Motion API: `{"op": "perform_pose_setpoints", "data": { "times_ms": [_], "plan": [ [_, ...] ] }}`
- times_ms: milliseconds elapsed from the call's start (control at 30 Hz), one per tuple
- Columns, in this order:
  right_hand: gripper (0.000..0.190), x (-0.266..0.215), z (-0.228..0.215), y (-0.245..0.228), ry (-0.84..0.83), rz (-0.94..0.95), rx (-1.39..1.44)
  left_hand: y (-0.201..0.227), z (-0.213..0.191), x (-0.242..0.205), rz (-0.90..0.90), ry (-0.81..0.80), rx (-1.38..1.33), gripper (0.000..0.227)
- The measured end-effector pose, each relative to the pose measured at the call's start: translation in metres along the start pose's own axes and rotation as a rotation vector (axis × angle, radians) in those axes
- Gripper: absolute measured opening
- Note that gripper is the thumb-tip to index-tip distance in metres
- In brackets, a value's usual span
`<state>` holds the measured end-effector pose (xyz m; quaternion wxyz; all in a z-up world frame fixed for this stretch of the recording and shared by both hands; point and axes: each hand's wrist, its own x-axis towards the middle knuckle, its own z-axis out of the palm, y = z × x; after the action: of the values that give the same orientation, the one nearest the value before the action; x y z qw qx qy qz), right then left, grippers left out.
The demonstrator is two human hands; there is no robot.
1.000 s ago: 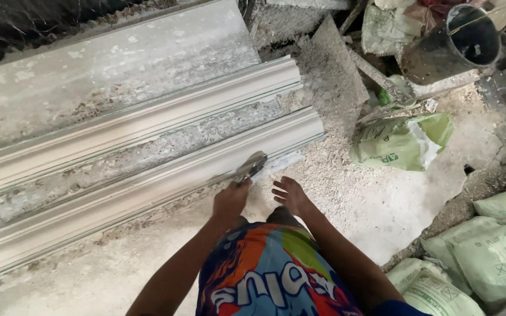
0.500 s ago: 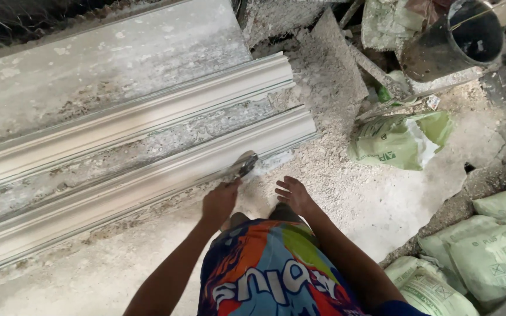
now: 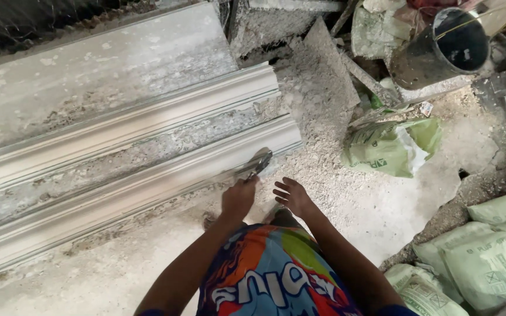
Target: Scraping and cleaning the edges of plaster architectural moldings using a putty knife.
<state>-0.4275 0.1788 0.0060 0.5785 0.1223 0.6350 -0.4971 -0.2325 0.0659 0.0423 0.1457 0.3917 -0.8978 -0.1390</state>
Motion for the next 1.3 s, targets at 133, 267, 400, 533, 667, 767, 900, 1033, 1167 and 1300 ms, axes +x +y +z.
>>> {"op": "perform_pose_setpoints", "data": {
  "times_ms": [133, 267, 400, 533, 667, 767, 900, 1033, 1167, 1300],
  "plan": [
    [0.057, -0.013, -0.012, -0.009, 0.030, 0.009, -0.018, 0.053, 0.045, 0.031, -0.010, -0.052, -0.112, 0.018],
    [0.059, -0.020, -0.033, -0.025, 0.036, -0.026, 0.006, 0.059, 0.056, 0.037, -0.033, -0.166, -0.157, 0.024],
    [0.043, -0.009, -0.073, -0.023, 0.030, -0.052, 0.111, 0.063, 0.041, 0.041, -0.040, -0.124, -0.076, 0.022],
    [0.053, -0.011, -0.077, -0.035, 0.066, -0.035, 0.054, 0.096, 0.057, 0.081, -0.136, -0.428, -0.282, 0.032],
    [0.062, -0.018, -0.079, -0.049, 0.071, -0.019, -0.037, 0.084, 0.071, 0.082, -0.052, -0.501, -0.338, 0.031],
    [0.064, -0.018, -0.084, -0.056, 0.040, -0.018, -0.026, 0.064, 0.001, 0.068, 0.071, -0.368, -0.219, 0.026],
    [0.063, 0.001, -0.096, -0.044, 0.017, 0.031, -0.064, 0.034, -0.011, 0.041, 0.131, -0.510, -0.156, 0.039],
    [0.060, 0.011, -0.099, -0.044, -0.026, 0.077, -0.113, 0.048, 0.021, 0.033, 0.169, -0.381, -0.110, 0.047],
    [0.058, 0.019, -0.095, -0.057, -0.016, 0.083, -0.167, 0.101, 0.046, 0.050, 0.161, -0.355, 0.011, 0.107],
    [0.057, 0.020, -0.106, -0.070, -0.002, 0.065, -0.197, 0.129, 0.022, 0.087, 0.125, -0.009, -0.015, 0.048]
  ]
}}
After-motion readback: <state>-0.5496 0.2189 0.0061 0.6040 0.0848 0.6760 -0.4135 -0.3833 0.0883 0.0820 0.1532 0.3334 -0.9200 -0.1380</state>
